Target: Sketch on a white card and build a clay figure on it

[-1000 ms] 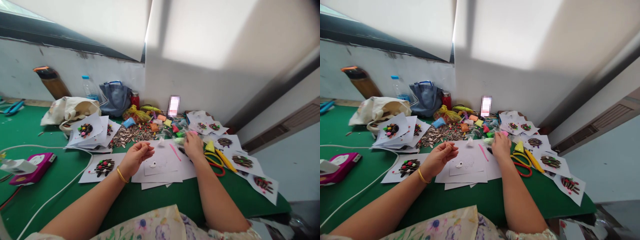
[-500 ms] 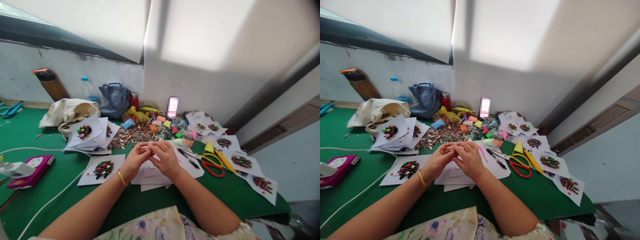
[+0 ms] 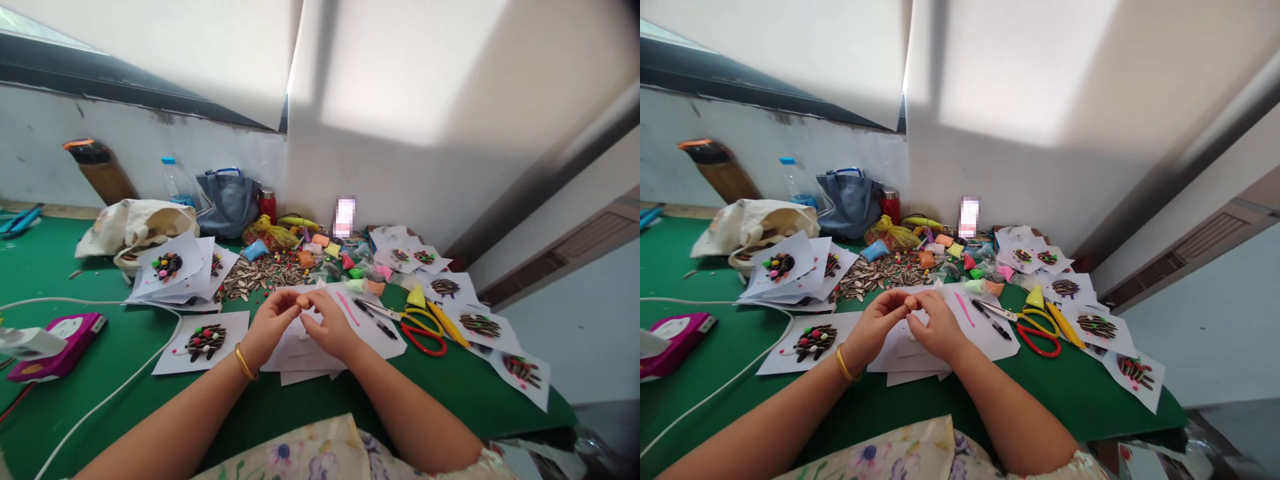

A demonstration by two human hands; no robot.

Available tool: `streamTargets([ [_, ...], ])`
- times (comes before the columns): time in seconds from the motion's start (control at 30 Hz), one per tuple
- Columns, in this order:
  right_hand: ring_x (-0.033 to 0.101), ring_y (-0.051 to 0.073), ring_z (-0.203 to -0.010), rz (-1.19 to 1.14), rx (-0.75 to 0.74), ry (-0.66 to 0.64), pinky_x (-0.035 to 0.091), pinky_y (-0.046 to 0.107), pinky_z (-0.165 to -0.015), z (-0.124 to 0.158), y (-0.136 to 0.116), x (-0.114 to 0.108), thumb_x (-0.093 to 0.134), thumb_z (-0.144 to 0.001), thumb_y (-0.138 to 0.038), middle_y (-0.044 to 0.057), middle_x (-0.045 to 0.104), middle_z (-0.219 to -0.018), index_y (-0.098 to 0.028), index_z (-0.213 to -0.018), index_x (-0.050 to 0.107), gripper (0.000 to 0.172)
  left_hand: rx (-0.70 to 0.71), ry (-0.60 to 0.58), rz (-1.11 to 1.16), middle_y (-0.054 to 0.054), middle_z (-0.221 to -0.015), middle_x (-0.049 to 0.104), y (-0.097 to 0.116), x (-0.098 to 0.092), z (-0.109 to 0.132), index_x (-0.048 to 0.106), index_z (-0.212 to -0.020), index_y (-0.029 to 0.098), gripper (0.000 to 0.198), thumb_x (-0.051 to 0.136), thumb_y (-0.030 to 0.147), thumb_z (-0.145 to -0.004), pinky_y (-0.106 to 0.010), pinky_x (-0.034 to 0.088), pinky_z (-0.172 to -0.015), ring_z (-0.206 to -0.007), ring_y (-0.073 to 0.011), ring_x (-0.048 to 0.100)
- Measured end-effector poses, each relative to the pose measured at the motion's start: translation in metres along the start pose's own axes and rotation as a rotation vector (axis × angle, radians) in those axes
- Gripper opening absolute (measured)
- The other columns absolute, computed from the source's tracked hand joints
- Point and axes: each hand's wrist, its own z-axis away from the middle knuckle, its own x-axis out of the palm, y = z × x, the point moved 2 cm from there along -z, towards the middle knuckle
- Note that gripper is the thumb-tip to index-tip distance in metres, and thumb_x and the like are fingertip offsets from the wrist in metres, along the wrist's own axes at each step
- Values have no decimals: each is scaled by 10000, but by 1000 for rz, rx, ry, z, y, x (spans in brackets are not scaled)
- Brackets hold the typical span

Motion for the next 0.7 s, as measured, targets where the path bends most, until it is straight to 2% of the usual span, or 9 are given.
streamTargets([
  [0.1,578,165,-830,-40,77,72,486,280,-711,-4,5,-5,506,-926,-300,31,633,-889,-199,-901,622,156,-2,-14,27,-65,-1031,668,1,0,2,654,-1084,203,320,708,344,-801,-337,490,-863,-965,-205,613],
  [0.17,582,167,-832,-4,117,169,485,279,-697,-7,8,-10,475,-945,-304,37,640,-892,-196,-910,629,192,6,78,10,-53,-995,663,0,-2,2,666,-1078,208,320,711,354,-797,-320,496,-841,-916,-189,611],
  [0.23,584,183,-908,73,91,219,494,307,-765,-8,7,-11,476,-942,-283,55,646,-967,-198,-999,635,190,8,169,66,-44,-991,654,0,-1,3,671,-1063,210,297,691,372,-815,-306,496,-856,-905,-173,605],
  [0.3,573,202,-997,179,-2,159,482,353,-875,-7,0,-6,471,-927,-232,73,645,-1057,-203,-1101,633,240,-49,169,268,-48,-1058,648,0,2,4,647,-1108,222,309,633,404,-860,-309,493,-900,-957,-169,608],
  [0.4,531,241,-1126,342,-139,-16,412,431,-1015,-2,-13,13,496,-858,-173,94,625,-1196,-187,-1232,601,389,-271,67,585,-77,-1163,641,4,8,4,582,-1210,229,377,489,471,-936,-336,499,-933,-1001,-175,632],
  [0.47,444,268,-1266,392,-205,-112,301,480,-1121,3,-23,26,517,-839,-209,112,544,-1355,-148,-1331,529,496,-333,116,701,-112,-1209,630,7,3,2,560,-1224,211,437,380,512,-965,-381,489,-967,-1050,-203,637],
  [0.53,320,277,-1383,401,-274,-216,212,496,-1173,9,-34,37,519,-874,-333,144,409,-1482,-93,-1418,419,602,-344,179,792,-144,-1274,600,8,-5,-2,535,-1254,197,527,317,574,-957,-443,465,-1002,-1141,-246,608],
  [0.6,203,276,-1444,388,-357,-316,201,481,-1187,12,-43,44,513,-884,-528,161,302,-1541,-57,-1464,327,770,-313,196,854,-172,-1338,557,5,-10,-5,499,-1312,175,637,276,637,-934,-460,416,-1052,-1246,-275,541],
  [0.7,94,283,-1473,427,-455,-353,163,474,-1203,11,-49,50,502,-833,-697,163,213,-1574,-41,-1490,261,959,-295,97,881,-131,-1425,498,-5,-4,-4,459,-1387,234,694,319,695,-887,-481,294,-1136,-1393,-293,367],
])
